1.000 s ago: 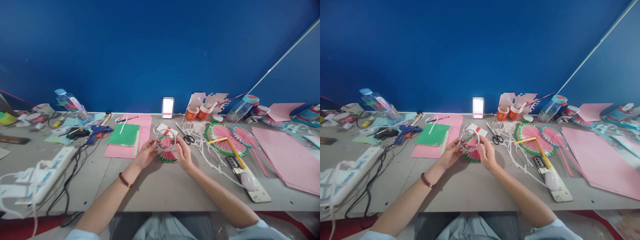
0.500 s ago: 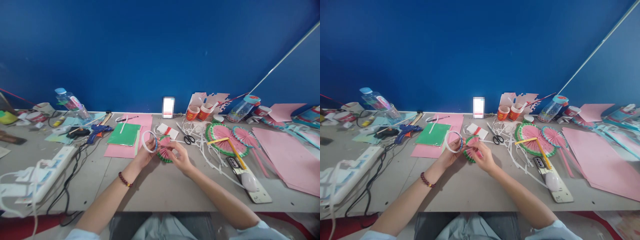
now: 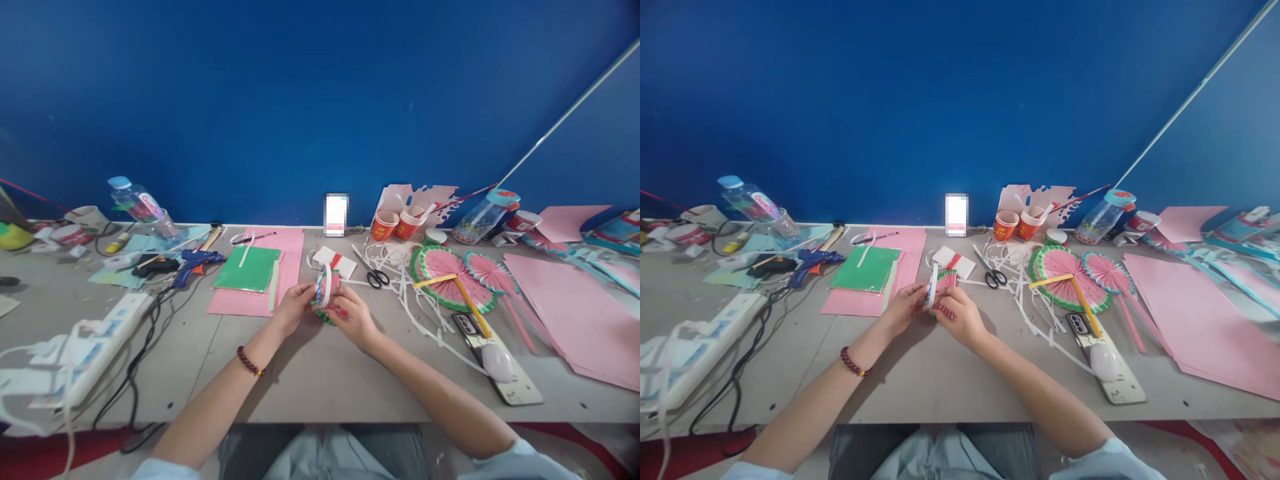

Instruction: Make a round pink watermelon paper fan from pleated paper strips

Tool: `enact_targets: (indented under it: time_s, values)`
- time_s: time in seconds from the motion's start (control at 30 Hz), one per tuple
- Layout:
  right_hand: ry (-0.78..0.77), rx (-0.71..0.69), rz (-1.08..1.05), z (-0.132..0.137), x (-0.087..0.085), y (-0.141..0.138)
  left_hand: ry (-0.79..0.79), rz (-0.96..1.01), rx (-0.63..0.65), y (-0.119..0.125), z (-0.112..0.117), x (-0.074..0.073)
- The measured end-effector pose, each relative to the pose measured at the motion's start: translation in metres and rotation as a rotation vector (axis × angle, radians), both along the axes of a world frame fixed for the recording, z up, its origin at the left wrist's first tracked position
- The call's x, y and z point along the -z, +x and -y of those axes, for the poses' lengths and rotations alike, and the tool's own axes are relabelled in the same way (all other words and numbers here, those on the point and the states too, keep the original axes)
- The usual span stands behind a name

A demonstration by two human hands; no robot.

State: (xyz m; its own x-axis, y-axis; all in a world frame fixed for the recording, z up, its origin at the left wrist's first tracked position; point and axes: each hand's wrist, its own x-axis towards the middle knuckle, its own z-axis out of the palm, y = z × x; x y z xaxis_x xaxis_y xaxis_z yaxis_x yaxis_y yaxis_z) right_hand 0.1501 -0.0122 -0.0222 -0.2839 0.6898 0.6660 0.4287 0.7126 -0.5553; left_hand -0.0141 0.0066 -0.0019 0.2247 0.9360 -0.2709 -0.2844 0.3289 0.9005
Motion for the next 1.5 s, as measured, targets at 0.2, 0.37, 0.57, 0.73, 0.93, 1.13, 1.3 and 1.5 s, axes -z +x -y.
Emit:
enact_targets:
  time_s: [0.2,0.37,0.57,0.73,0.93,1.13,1.3,1.5]
  values:
    - [-0.034,0.016,-0.081,0.004,-0.010,-0.002,0.307,-0.322,-0.091,0.001,0.002,0.002]
    - [-0.045,-0.007,-0.088,0.005,-0.011,-0.001,0.567,-0.350,-0.238,0.003,0.007,-0.003]
    - [-0.066,0.000,-0.119,0.007,-0.014,-0.002,0.714,-0.414,-0.116,0.000,0.009,-0.005]
    - [-0.061,0.071,-0.213,0.010,-0.022,-0.001,0.946,-0.542,0.080,-0.002,0.012,-0.008]
    - [-0.076,0.118,-0.341,0.009,-0.021,0.005,0.992,-0.531,0.127,0.003,0.016,-0.011]
    - [-0.163,0.070,-0.411,0.004,-0.013,0.007,0.892,-0.468,0.099,0.004,0.019,-0.015]
    - [-0.026,0.125,-0.291,0.004,-0.013,0.004,0.853,-0.493,0.055,0.003,0.019,-0.014]
    - [0.082,0.127,-0.148,0.003,-0.010,0.006,0.722,-0.444,0.110,0.001,0.020,-0.013]
